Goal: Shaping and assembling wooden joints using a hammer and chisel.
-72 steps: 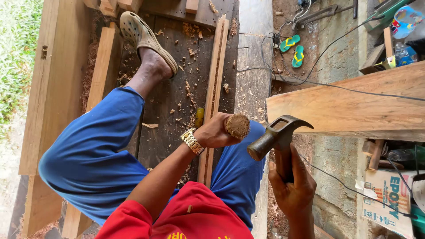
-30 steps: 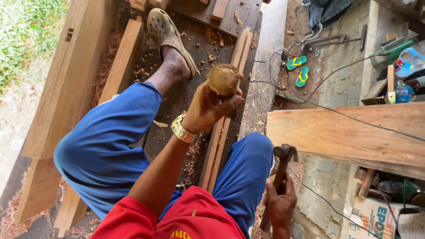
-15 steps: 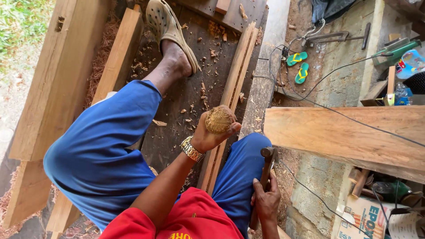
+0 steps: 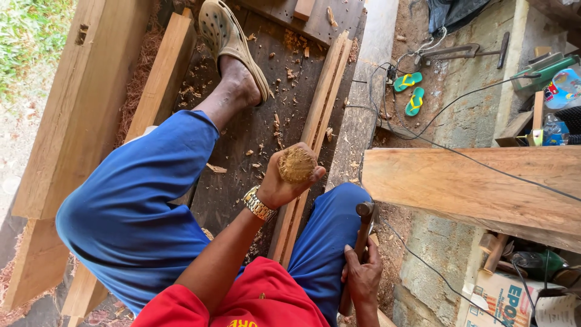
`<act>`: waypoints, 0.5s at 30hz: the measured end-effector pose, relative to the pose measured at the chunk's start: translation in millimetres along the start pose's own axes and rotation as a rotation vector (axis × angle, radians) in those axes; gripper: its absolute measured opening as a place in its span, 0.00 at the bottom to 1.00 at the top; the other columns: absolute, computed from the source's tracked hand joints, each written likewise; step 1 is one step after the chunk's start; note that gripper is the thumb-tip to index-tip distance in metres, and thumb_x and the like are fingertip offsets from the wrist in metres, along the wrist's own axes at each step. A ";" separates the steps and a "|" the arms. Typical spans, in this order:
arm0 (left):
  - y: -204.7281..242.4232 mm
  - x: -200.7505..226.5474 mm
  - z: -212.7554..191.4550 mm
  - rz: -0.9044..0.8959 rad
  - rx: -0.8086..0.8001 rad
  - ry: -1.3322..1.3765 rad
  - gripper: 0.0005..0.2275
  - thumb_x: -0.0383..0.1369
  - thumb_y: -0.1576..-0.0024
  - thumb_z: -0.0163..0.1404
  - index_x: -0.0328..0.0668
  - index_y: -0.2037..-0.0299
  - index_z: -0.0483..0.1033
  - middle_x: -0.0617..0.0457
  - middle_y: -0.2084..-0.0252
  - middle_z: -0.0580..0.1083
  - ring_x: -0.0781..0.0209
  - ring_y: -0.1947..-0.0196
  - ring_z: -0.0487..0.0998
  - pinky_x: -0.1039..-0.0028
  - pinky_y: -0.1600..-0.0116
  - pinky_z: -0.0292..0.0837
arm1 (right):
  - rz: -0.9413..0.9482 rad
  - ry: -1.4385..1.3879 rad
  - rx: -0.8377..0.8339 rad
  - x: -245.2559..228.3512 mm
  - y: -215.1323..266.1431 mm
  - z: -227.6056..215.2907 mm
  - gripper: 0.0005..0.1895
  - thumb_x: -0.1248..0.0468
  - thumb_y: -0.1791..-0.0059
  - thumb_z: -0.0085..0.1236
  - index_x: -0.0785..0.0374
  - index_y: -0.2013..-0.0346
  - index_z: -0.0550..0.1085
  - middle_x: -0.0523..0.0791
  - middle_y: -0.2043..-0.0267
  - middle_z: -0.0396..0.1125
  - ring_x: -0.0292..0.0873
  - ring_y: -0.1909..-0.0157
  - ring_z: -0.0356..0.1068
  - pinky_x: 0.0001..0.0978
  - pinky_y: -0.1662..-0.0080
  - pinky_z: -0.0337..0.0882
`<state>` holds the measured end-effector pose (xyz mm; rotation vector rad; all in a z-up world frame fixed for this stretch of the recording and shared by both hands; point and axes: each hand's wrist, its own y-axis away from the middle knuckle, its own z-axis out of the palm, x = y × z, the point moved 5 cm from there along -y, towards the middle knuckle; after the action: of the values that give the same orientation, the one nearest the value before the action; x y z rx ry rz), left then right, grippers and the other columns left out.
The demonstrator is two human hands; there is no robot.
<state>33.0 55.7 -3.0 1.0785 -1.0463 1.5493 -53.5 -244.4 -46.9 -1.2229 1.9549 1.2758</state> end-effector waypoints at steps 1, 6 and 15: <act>-2.1 2.2 0.5 0.002 -0.001 -0.002 0.08 0.30 0.43 0.61 0.38 0.62 0.75 0.56 0.67 0.77 0.74 0.67 0.76 0.79 0.60 0.76 | -0.001 -0.002 -0.001 -0.2 0.1 0.3 0.26 0.66 0.53 0.60 0.63 0.39 0.68 0.43 0.80 0.64 0.36 0.87 0.61 0.30 0.84 0.62; -6.7 6.1 8.8 0.013 -0.041 -0.094 0.09 0.31 0.44 0.63 0.38 0.63 0.76 0.56 0.67 0.79 0.74 0.66 0.77 0.79 0.59 0.76 | -0.016 -0.051 -0.013 -0.5 0.7 1.0 0.26 0.65 0.53 0.60 0.64 0.40 0.68 0.41 0.79 0.64 0.35 0.86 0.61 0.30 0.84 0.62; -5.6 -6.9 12.0 -0.013 -0.049 -0.104 0.09 0.33 0.45 0.64 0.38 0.64 0.77 0.57 0.67 0.80 0.74 0.67 0.78 0.79 0.59 0.77 | -0.005 -0.032 0.002 2.6 0.0 -0.6 0.27 0.64 0.53 0.60 0.63 0.39 0.68 0.42 0.79 0.64 0.36 0.86 0.62 0.31 0.84 0.63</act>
<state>41.4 43.8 -6.0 1.1397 -1.1390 1.4629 -54.6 -245.9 -48.6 -1.1987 1.9286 1.2829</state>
